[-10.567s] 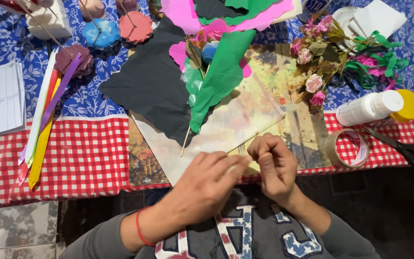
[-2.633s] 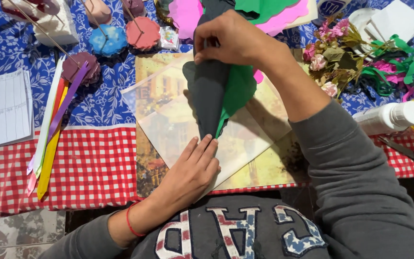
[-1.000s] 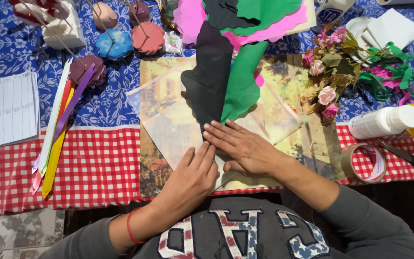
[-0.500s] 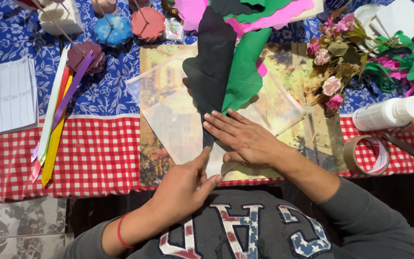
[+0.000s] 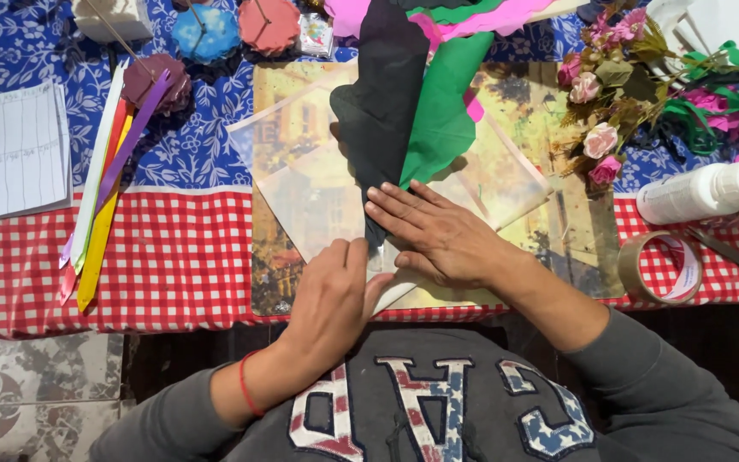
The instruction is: Assembling an artificial flower bouquet using colorful wrapping paper and tape.
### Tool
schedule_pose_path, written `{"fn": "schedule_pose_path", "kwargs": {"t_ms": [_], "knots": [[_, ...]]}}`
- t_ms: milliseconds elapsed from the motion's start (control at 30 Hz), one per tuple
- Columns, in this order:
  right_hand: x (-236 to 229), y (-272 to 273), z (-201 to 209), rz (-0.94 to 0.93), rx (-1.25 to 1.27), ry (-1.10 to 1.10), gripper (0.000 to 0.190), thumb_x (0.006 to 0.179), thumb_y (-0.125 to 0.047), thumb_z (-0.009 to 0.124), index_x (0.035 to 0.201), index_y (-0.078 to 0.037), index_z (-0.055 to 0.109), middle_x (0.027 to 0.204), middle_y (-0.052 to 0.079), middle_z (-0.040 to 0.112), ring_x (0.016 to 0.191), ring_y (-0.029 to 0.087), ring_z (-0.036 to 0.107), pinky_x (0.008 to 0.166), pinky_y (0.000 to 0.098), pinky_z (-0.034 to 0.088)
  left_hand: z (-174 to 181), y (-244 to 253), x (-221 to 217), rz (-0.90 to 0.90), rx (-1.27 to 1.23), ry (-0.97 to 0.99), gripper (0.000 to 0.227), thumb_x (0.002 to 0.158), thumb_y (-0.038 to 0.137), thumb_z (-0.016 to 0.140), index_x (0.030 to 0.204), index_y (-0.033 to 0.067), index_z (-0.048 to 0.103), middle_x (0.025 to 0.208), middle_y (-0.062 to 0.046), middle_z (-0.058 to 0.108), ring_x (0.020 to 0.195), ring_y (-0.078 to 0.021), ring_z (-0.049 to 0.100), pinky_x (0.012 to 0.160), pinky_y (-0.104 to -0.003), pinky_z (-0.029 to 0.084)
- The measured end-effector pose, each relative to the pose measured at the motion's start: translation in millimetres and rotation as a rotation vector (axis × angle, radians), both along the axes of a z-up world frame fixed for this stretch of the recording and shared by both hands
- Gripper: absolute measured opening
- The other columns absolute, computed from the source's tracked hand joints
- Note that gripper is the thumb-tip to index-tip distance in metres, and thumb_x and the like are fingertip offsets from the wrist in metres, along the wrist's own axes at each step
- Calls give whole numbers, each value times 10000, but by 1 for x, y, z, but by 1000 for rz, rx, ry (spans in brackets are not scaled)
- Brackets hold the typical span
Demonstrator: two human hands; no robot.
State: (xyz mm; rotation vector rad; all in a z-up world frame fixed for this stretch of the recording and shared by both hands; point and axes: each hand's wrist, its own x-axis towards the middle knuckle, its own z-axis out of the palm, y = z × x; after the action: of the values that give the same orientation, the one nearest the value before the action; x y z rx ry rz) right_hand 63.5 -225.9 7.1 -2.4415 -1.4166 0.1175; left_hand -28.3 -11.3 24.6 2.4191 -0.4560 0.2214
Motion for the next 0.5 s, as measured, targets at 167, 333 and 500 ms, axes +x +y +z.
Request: {"fn": "schedule_pose_path", "kwargs": {"t_ms": [167, 333, 500], "knots": [[1, -1, -3, 3, -1, -10, 790, 975, -483, 561, 1606, -86, 299, 1680, 116, 281, 1565, 258, 238, 1270, 476, 179, -16, -5, 3, 40, 28, -18, 203, 928, 185, 702, 917, 16, 591, 836, -174, 579, 758, -373, 617, 680, -469, 487], [2, -1, -3, 5, 10, 12, 814, 961, -512, 543, 1613, -99, 284, 1687, 116, 265, 1567, 266, 225, 1268, 485, 172, -17, -1, 12, 83, 5, -34, 158, 966, 151, 660, 871, 44, 593, 800, -154, 607, 718, -365, 644, 639, -474, 508], [0, -4, -6, 38, 9, 5, 769, 963, -620, 479, 1613, -238, 328, 1695, 111, 246, 1576, 301, 203, 1274, 503, 148, -10, 15, 34, 122, -108, 254, 221, 902, 241, 687, 830, 35, 724, 693, -185, 699, 626, -364, 697, 585, -471, 527]]}}
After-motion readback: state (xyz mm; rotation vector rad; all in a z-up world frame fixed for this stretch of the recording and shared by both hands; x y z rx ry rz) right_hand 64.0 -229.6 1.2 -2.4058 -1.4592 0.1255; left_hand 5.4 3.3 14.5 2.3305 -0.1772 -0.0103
